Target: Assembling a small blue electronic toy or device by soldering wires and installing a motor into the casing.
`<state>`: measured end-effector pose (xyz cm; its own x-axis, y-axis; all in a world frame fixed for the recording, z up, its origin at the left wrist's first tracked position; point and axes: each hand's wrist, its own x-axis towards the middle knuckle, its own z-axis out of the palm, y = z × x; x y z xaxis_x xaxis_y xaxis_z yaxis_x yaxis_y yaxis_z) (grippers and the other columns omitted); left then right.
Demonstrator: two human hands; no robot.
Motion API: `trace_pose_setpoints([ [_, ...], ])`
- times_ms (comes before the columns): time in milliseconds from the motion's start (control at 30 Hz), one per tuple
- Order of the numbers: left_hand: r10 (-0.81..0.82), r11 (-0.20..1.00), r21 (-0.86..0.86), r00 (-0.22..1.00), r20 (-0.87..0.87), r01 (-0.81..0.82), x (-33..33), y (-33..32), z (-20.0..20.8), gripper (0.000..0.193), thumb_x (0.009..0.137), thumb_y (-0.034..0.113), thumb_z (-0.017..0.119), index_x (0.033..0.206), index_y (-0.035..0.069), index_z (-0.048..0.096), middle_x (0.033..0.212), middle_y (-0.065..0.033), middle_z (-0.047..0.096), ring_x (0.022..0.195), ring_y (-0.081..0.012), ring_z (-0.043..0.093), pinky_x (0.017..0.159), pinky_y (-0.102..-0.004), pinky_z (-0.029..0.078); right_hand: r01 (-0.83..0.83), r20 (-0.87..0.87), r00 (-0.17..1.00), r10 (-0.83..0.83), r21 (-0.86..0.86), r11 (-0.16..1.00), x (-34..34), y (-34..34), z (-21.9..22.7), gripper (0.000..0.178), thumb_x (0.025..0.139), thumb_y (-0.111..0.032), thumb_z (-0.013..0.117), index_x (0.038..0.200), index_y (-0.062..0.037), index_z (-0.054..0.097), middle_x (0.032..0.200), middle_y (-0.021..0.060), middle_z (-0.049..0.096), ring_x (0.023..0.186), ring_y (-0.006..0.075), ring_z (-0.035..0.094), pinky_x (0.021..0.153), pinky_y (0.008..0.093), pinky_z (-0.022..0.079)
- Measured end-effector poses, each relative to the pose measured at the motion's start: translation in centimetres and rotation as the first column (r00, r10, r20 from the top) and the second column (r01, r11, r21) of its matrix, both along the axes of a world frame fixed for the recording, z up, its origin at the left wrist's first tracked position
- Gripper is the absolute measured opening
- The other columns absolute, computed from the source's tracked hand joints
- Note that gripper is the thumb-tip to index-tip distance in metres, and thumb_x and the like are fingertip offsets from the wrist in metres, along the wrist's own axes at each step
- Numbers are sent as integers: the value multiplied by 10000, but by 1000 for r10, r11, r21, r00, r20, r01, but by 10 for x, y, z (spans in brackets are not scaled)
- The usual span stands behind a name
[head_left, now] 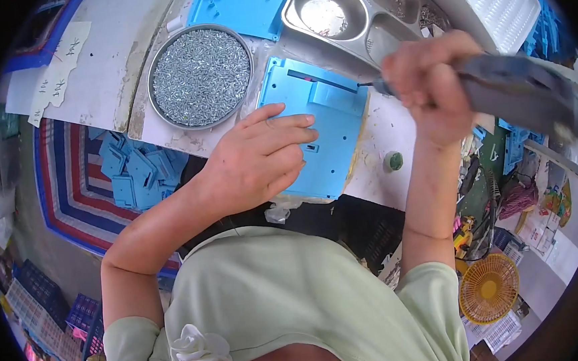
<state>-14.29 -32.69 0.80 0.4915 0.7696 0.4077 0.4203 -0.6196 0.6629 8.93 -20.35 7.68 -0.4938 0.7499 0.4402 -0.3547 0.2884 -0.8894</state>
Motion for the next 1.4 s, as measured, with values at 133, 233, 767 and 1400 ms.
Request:
trace_pose_setpoints([
  [133, 34, 996, -88, 994, 105, -25, -1, 2, 5, 126, 819, 34, 754, 907, 63, 668, 1156, -73, 732, 1171, -259, 680, 1068, -512, 463, -16, -51, 999, 16, 9, 1000, 3, -30, 47, 219, 955, -334, 673, 1032, -145, 595, 680, -57, 539, 579, 95, 472, 616, 306, 439],
  [233, 126, 973, -217, 964, 233, -75, 0, -1, 10, 159, 845, 22, 746, 985, 84, 703, 1105, -62, 754, 1111, -245, 707, 1098, -513, 434, -202, -106, 974, 200, -6, 979, -14, -48, 46, 270, 939, -371, 720, 1018, -159, 573, 671, -60, 565, 544, 83, 503, 587, 272, 461],
  [767, 261, 964, 30, 961, 93, -265, -30, 3, 15, 225, 781, 79, 805, 974, 100, 691, 960, -32, 734, 938, -242, 716, 1157, -528, 330, -194, -90, 978, 187, -73, 978, -66, -51, 37, 243, 981, -372, 656, 1012, -156, 549, 663, -48, 536, 543, 85, 505, 614, 279, 469],
  [1400, 578, 815, 144, 805, -133, -561, -79, 39, -21, 55, 837, 155, 748, 889, 139, 737, 917, 7, 649, 1000, -216, 594, 941, -457, 349, 115, 117, 986, -116, 15, 993, -103, -4, -12, 144, 1026, -143, 480, 908, -61, 478, 626, 22, 447, 535, 140, 424, 632, 362, 453],
])
